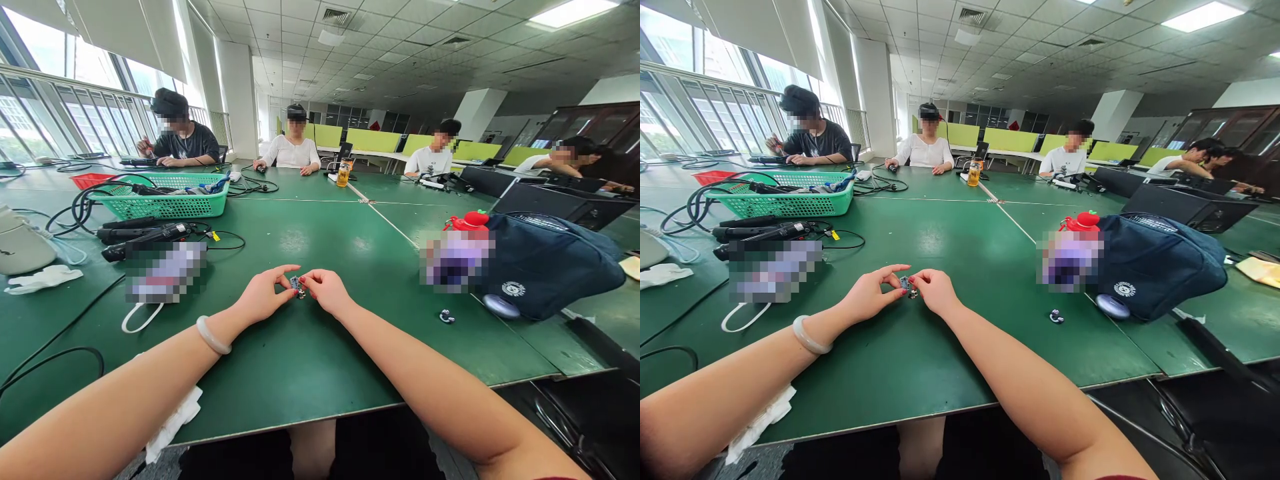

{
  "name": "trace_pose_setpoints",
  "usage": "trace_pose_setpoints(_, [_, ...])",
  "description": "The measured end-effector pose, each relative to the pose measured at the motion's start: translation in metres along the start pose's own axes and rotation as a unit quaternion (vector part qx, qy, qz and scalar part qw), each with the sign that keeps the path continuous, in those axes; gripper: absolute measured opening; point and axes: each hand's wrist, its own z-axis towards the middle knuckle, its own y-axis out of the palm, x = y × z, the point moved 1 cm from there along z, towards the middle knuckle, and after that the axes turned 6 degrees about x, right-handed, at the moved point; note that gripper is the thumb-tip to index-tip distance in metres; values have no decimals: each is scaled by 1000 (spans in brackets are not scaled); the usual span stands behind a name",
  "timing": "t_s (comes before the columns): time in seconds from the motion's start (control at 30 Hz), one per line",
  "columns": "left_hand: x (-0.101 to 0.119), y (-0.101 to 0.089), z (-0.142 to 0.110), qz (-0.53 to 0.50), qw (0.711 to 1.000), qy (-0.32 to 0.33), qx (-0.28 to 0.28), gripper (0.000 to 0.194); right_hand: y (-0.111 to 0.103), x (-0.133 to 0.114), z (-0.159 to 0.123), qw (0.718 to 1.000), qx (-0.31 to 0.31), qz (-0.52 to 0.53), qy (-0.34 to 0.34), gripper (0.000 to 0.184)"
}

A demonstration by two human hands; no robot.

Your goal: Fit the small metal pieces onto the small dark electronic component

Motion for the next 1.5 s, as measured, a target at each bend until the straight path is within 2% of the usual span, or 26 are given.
trace_pose_setpoints(0.4, [2,-3,-2,-1,1000,16,0,42,-2,-14,-9,989,23,-112,-93,20])
trace_pose_setpoints(0.63, [2,-1,-2,-2,1000,22,-2,43,-3,-15,-8,988,3,-121,-93,20])
trace_pose_setpoints(1.13, [6,-2,-3,14,999,32,6,44,-4,-19,-10,973,4,-178,-146,21])
trace_pose_setpoints(1.5, [5,-3,-4,-51,998,36,-5,45,-3,-22,-12,957,-19,-211,-200,20])
